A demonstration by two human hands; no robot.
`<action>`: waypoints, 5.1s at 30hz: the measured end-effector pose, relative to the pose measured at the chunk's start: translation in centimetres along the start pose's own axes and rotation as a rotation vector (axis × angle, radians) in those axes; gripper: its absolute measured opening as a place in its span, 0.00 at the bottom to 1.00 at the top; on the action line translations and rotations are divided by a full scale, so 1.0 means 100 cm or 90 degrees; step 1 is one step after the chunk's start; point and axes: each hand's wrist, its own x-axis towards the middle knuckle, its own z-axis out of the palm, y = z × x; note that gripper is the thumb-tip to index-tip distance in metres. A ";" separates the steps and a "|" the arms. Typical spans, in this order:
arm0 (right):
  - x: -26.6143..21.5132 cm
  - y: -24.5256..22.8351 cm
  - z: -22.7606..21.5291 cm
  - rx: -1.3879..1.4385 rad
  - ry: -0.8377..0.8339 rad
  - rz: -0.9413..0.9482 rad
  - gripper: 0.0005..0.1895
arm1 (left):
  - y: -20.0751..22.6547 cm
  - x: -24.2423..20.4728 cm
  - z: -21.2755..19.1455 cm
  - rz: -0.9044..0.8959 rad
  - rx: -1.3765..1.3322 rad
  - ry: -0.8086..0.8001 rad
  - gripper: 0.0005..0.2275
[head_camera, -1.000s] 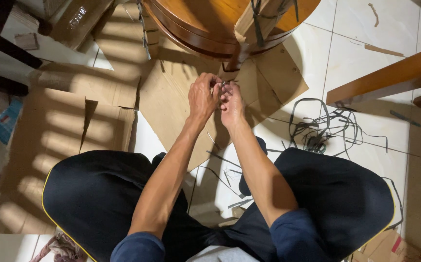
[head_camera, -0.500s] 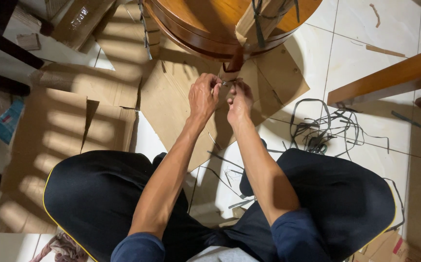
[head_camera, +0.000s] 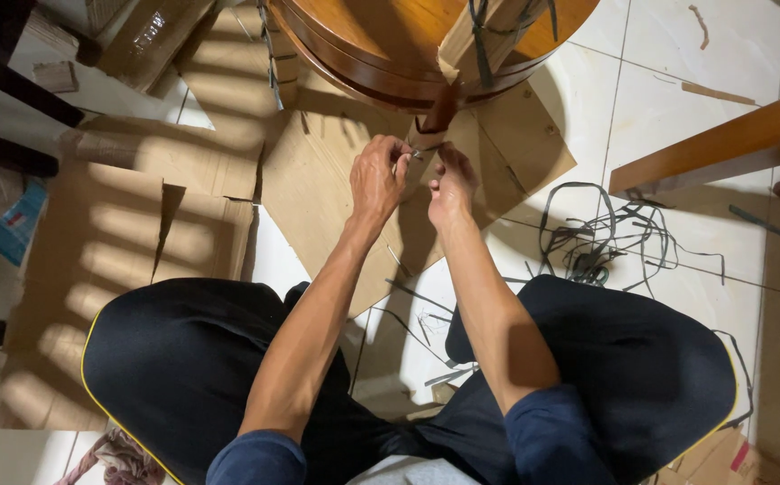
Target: Wrapping wooden stool legs with cardboard and securing them with plastic ties
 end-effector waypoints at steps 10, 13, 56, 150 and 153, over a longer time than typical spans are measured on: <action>0.021 0.012 -0.011 0.042 0.027 0.023 0.04 | 0.002 -0.001 -0.004 -0.016 -0.023 0.022 0.01; 0.014 0.002 -0.012 0.045 0.051 0.032 0.05 | 0.001 0.000 -0.004 -0.023 -0.027 0.031 0.01; 0.065 0.083 -0.321 -0.822 0.322 -0.032 0.18 | -0.114 -0.177 0.100 -0.213 0.195 -0.409 0.22; 0.260 0.039 -0.453 -0.673 0.498 -0.107 0.19 | -0.149 -0.191 0.171 -0.161 0.132 -0.252 0.16; 0.205 0.013 -0.410 -0.655 0.610 -0.202 0.25 | -0.156 -0.195 0.172 -0.136 0.115 -0.223 0.15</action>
